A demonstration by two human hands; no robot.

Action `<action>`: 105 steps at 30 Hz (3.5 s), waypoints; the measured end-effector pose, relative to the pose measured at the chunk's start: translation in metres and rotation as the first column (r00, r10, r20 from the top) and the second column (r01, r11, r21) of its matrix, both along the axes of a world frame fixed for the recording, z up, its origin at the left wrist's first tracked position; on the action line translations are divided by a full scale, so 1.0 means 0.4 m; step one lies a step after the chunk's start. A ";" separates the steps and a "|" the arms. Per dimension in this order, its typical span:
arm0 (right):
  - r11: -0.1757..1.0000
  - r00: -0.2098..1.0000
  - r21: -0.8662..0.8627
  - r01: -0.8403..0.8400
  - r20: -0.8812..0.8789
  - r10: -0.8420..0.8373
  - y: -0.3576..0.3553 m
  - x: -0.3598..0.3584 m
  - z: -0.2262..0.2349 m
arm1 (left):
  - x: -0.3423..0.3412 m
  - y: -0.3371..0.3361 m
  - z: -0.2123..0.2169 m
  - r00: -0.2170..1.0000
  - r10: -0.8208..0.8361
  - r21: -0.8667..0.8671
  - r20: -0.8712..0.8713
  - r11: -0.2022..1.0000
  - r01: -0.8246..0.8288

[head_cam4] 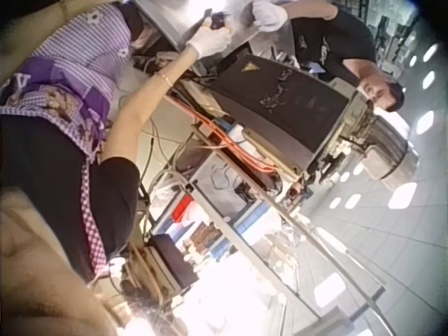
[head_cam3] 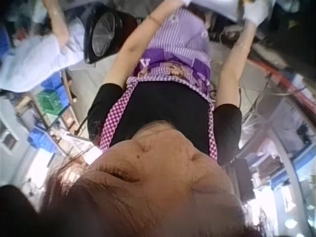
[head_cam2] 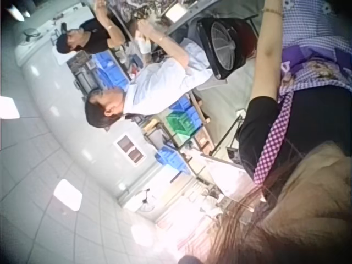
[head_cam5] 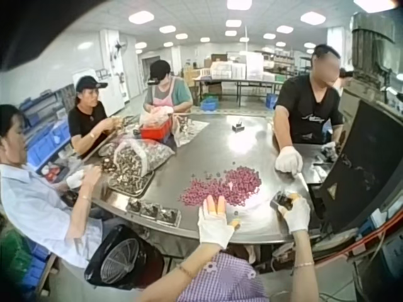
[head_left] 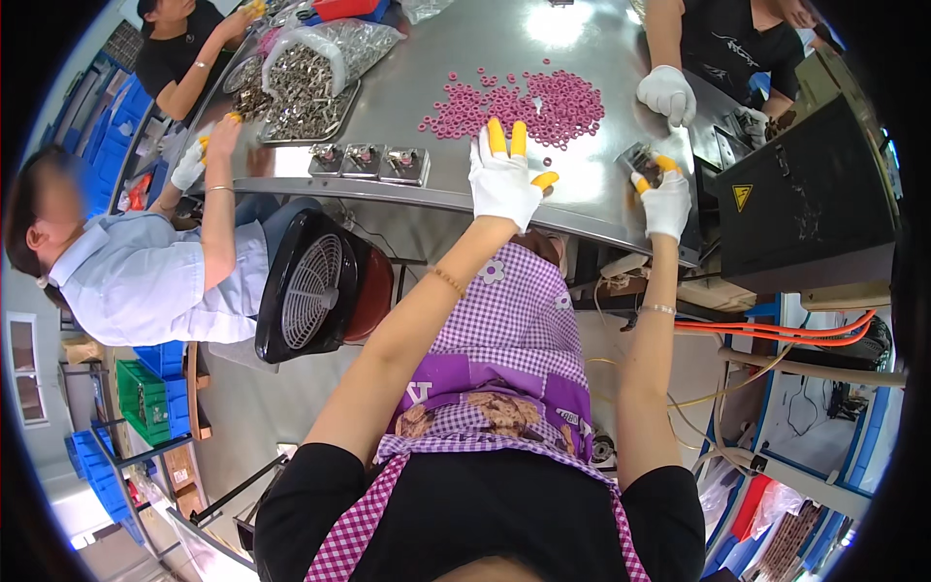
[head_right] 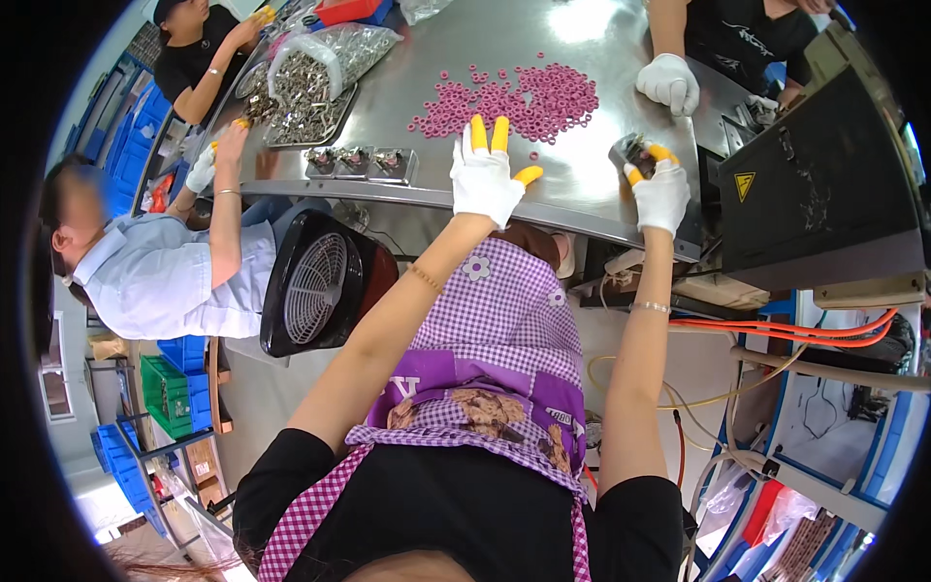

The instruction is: The person assembles metal components by fitting rubber rings onto them by hand at a factory workbench.

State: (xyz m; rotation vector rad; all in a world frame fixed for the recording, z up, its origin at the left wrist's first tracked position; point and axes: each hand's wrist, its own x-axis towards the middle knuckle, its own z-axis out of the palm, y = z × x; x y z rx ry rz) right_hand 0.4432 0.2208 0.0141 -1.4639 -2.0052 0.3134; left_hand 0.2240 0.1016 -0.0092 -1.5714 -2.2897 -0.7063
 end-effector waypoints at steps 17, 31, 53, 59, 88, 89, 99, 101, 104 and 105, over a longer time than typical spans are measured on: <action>0.944 0.924 0.135 0.301 0.202 -0.324 0.154 -0.023 -0.016 | -0.087 0.125 -0.024 0.984 0.172 0.091 0.040 0.980 -0.175; 0.939 0.959 0.220 0.265 -0.165 -0.232 0.416 -0.059 -0.186 | -0.189 0.218 -0.001 0.882 0.408 -0.077 0.236 0.913 -0.402; 0.667 0.657 -0.259 -0.698 0.138 0.741 0.434 -0.395 -0.047 | -0.218 0.383 0.014 0.942 -0.320 -0.128 0.104 0.934 0.332; 0.682 0.697 -0.268 -0.681 0.049 0.715 0.365 -0.275 -0.046 | -0.112 0.342 0.038 0.905 -0.402 -0.170 0.139 0.891 0.422; 0.757 0.719 -0.062 -0.650 0.272 0.640 0.393 -0.541 -0.048 | -0.092 0.048 0.040 0.966 -0.201 -0.202 0.162 0.952 0.232; 0.717 0.669 -0.096 -0.690 0.291 0.683 0.386 -0.524 -0.052 | -0.085 0.049 0.037 0.959 -0.232 -0.206 0.162 0.943 0.263; 0.753 0.790 -0.279 -0.596 -0.034 0.612 0.214 -0.195 0.064 | -0.003 0.118 0.022 0.946 -0.298 -0.142 0.123 0.939 0.314; 0.750 0.834 -0.402 -0.525 -0.417 0.361 0.217 -0.117 0.065 | 0.002 0.123 0.020 0.934 -0.321 -0.113 0.156 0.934 0.340; 0.824 0.871 -0.346 -0.449 -0.378 0.315 0.192 -0.058 0.038 | -0.006 0.119 0.019 0.906 -0.334 -0.043 0.260 0.933 0.356; 0.850 0.883 -0.320 -0.419 -0.364 0.297 0.166 -0.049 0.022 | -0.014 0.112 0.023 0.918 -0.307 -0.090 0.249 0.937 0.338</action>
